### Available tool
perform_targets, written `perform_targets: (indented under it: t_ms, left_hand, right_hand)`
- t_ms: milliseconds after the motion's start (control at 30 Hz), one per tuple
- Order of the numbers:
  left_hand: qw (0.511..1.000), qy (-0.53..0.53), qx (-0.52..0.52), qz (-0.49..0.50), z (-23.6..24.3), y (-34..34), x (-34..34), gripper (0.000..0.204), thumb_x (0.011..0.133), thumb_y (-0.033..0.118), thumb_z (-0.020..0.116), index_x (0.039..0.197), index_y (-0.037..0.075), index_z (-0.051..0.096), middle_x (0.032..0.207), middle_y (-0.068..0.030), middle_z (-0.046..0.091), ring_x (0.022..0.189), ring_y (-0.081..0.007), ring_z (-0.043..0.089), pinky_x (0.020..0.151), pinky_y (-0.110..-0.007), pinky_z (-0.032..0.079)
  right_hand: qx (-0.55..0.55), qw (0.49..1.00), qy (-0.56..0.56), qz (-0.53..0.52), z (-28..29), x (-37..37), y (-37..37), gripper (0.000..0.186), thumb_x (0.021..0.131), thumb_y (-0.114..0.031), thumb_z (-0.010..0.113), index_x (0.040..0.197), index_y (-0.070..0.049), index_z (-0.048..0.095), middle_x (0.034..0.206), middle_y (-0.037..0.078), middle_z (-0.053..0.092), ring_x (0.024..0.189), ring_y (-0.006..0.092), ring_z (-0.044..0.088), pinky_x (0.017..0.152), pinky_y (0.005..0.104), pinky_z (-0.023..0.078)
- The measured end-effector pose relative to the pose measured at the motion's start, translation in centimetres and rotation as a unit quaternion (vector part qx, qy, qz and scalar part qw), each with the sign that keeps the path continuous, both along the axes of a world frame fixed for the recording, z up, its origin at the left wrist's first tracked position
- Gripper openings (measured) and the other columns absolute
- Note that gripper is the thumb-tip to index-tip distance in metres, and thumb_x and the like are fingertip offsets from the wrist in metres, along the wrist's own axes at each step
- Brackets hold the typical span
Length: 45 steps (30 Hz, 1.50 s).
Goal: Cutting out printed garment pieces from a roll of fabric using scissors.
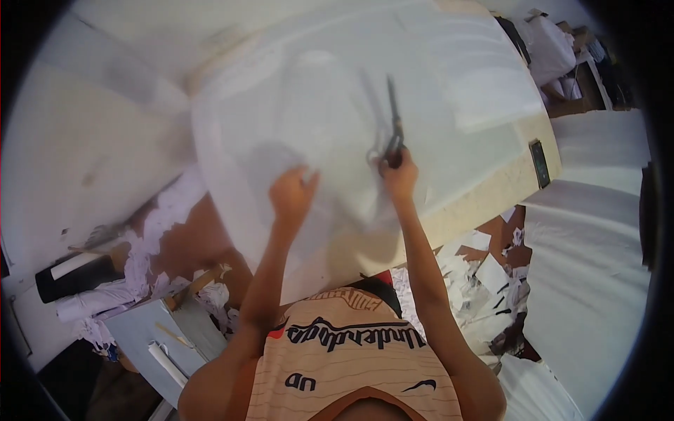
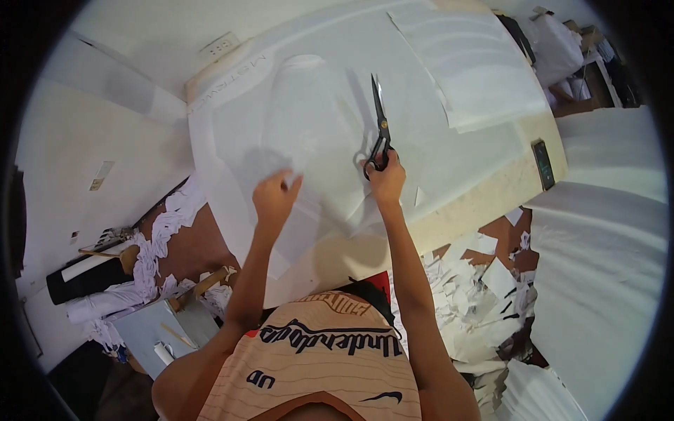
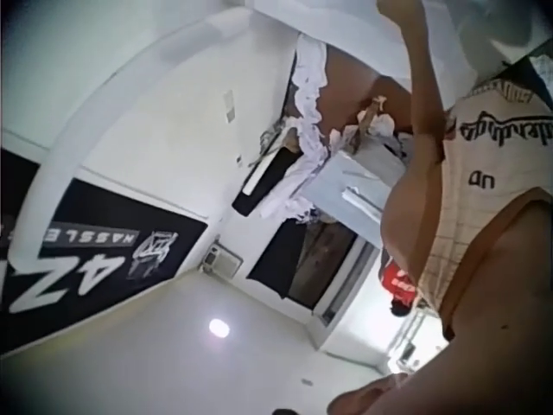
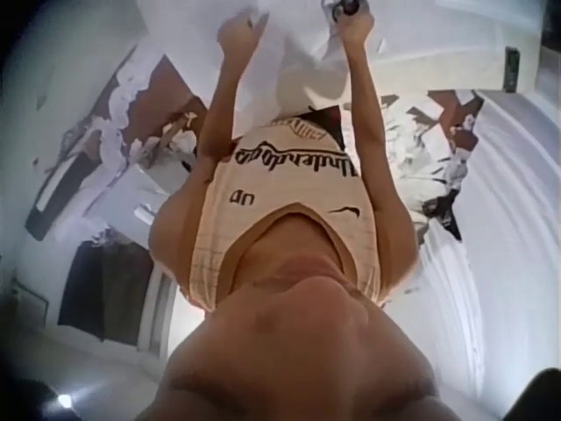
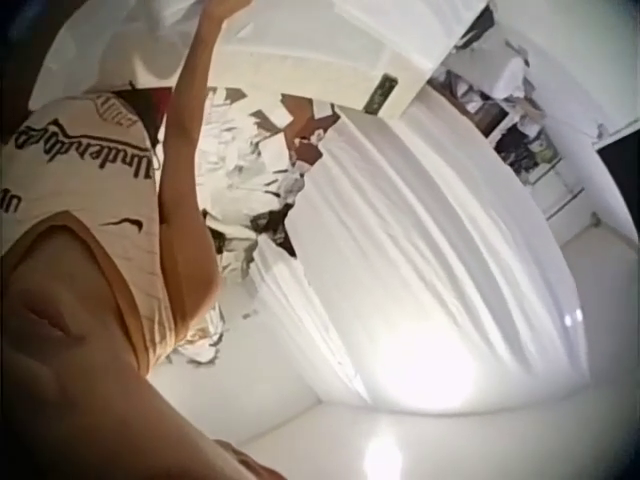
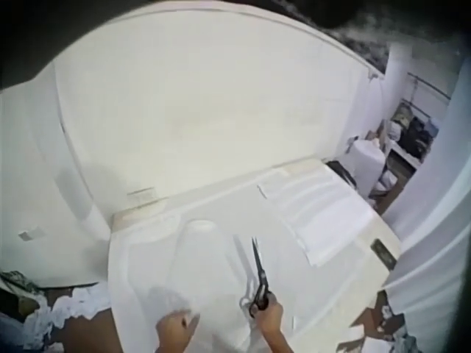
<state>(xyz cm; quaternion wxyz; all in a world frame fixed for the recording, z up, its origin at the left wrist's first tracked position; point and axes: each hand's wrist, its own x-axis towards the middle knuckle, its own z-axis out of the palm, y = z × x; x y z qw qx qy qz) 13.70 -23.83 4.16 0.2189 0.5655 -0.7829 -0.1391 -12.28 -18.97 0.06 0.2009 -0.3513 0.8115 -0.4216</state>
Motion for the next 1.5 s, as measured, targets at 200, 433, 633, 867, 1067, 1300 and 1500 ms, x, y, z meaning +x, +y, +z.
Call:
perform_targets:
  t_ms: [200,433,633,867,1067,1300,1500]
  left_hand:
    - [0.977,-0.016,-0.173,-0.124,-4.4,-12.2,-8.8,0.061,0.093,0.048,0.071,0.143,0.015,0.061,0.154,-0.0184,0.045,0.14,-0.0407,0.041,0.115,-0.056,0.032]
    - [0.976,-0.086,-0.152,-0.126,-7.3,-12.8,-8.5,0.078,0.093,0.062,0.061,0.156,0.02,0.046,0.167,-0.0182,0.03,0.154,-0.0412,0.024,0.122,-0.064,0.017]
    - [0.976,-0.051,-0.169,-0.131,-5.4,-12.9,-9.1,0.085,0.085,0.068,0.067,0.153,0.02,0.051,0.164,-0.0189,0.034,0.152,-0.0424,0.027,0.119,-0.067,0.018]
    - [0.99,-0.098,-0.05,-0.094,-4.6,-15.2,-9.8,0.095,0.082,0.08,0.061,0.156,0.024,0.046,0.169,-0.0157,0.024,0.156,-0.0409,0.015,0.121,-0.068,0.01]
    - [0.994,-0.109,0.012,0.02,-3.6,-21.3,-13.5,0.101,0.082,0.088,0.051,0.162,0.028,0.037,0.173,-0.0134,0.015,0.159,-0.0415,0.005,0.121,-0.071,0.002]
    - [0.99,0.016,-0.142,0.017,0.5,-14.5,-9.1,0.078,0.096,0.056,0.062,0.16,0.019,0.039,0.17,-0.0215,0.017,0.155,-0.0463,0.02,0.12,-0.066,0.023]
    - [0.997,0.073,-0.023,0.013,1.9,17.6,-4.2,0.069,0.091,0.031,0.076,0.151,0.013,0.049,0.165,-0.0255,0.025,0.15,-0.0463,0.03,0.116,-0.059,0.033]
  right_hand:
    - [-0.002,1.0,0.008,0.007,0.5,0.2,0.7,0.034,0.075,-0.011,0.085,0.095,-0.001,0.059,0.081,0.011,0.068,0.073,0.0273,0.068,0.071,0.0386,0.053]
    - [-0.002,0.996,0.008,-0.086,0.9,-0.5,5.1,0.032,0.079,-0.016,0.086,0.088,-0.002,0.059,0.07,0.008,0.064,0.062,0.0227,0.062,0.063,0.0372,0.05]
    - [-0.153,0.985,-0.041,-0.061,1.9,5.0,4.7,0.027,0.089,-0.022,0.079,0.09,-0.002,0.06,0.076,0.014,0.068,0.067,0.0324,0.066,0.065,0.0423,0.051]
    - [-0.07,0.996,0.017,-0.059,0.9,8.0,5.3,0.024,0.087,-0.014,0.078,0.088,-0.003,0.058,0.077,0.018,0.063,0.069,0.0415,0.061,0.063,0.0461,0.048]
    - [-0.051,0.994,0.093,-0.037,0.2,7.8,5.7,0.014,0.079,-0.003,0.068,0.088,-0.003,0.057,0.077,0.015,0.064,0.07,0.037,0.066,0.068,0.0435,0.052]
    - [-0.083,0.996,-0.022,-0.013,2.1,8.2,6.7,0.024,0.083,-0.012,0.076,0.082,-0.004,0.054,0.07,0.013,0.06,0.063,0.0356,0.06,0.063,0.0434,0.048]
    - [-0.134,0.985,-0.102,0.018,2.6,3.9,9.2,0.023,0.09,-0.017,0.08,0.097,0.0,0.066,0.073,0.006,0.063,0.066,0.0174,0.055,0.065,0.0343,0.048]
